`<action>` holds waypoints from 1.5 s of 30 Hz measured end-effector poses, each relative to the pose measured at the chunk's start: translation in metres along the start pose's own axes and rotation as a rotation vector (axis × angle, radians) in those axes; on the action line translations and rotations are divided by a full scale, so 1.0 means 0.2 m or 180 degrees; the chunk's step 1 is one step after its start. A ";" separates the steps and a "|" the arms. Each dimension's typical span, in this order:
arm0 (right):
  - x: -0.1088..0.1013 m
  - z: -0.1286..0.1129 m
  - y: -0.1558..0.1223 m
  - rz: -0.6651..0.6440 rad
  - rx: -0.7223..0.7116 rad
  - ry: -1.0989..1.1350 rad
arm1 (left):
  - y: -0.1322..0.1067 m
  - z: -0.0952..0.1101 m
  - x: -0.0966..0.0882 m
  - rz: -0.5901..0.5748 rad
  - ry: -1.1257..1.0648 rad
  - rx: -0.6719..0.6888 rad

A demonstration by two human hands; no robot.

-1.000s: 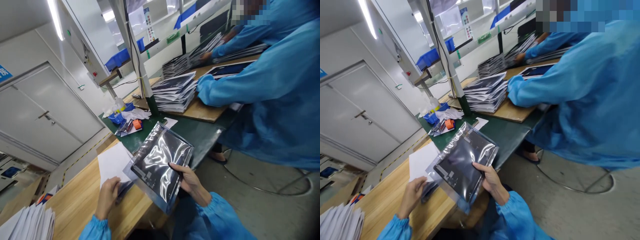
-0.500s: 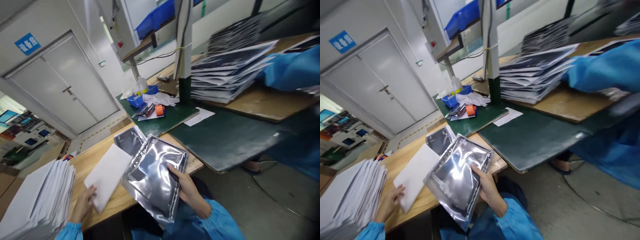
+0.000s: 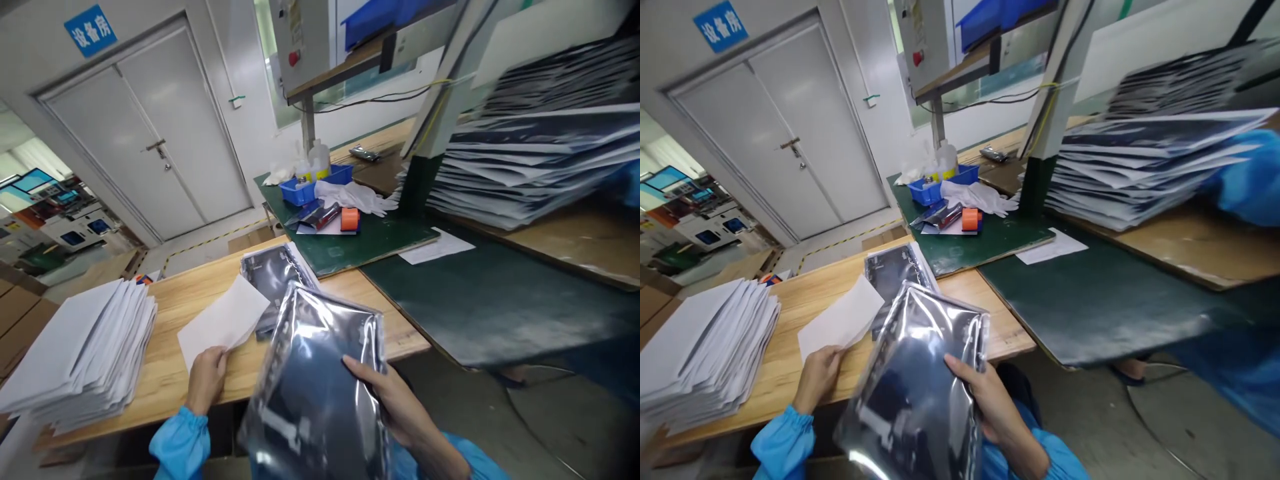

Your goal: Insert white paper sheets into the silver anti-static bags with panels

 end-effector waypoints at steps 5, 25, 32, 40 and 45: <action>0.06 0.08 -0.10 -0.0648 0.0163 -0.0490 | 0.06 -0.01 -0.08 0.0185 -0.0023 -0.0222; 0.20 0.11 0.15 -0.0211 -0.0403 -0.0649 | -0.12 -0.12 0.01 0.1138 -0.0087 0.0598; 0.30 0.12 0.15 -0.0588 -0.0378 -0.0885 | -0.31 -0.15 0.00 0.1356 -0.0286 0.0265; 0.35 0.12 0.22 -0.0155 -0.0903 -0.0874 | -0.43 -0.08 -0.02 0.1564 -0.0562 -0.0027; 0.38 0.16 0.23 0.0059 -0.1461 -0.1018 | -0.52 0.07 0.03 0.1357 -0.0747 0.0059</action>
Point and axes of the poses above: each hand's wrist, its own y-axis towards the middle knuckle, its own x-axis out of the palm, z = x × y, the point moved 4 cm from there along y, towards the middle knuckle, and after that the axes turned 13 degrees about -x, right-handed, at the moved point
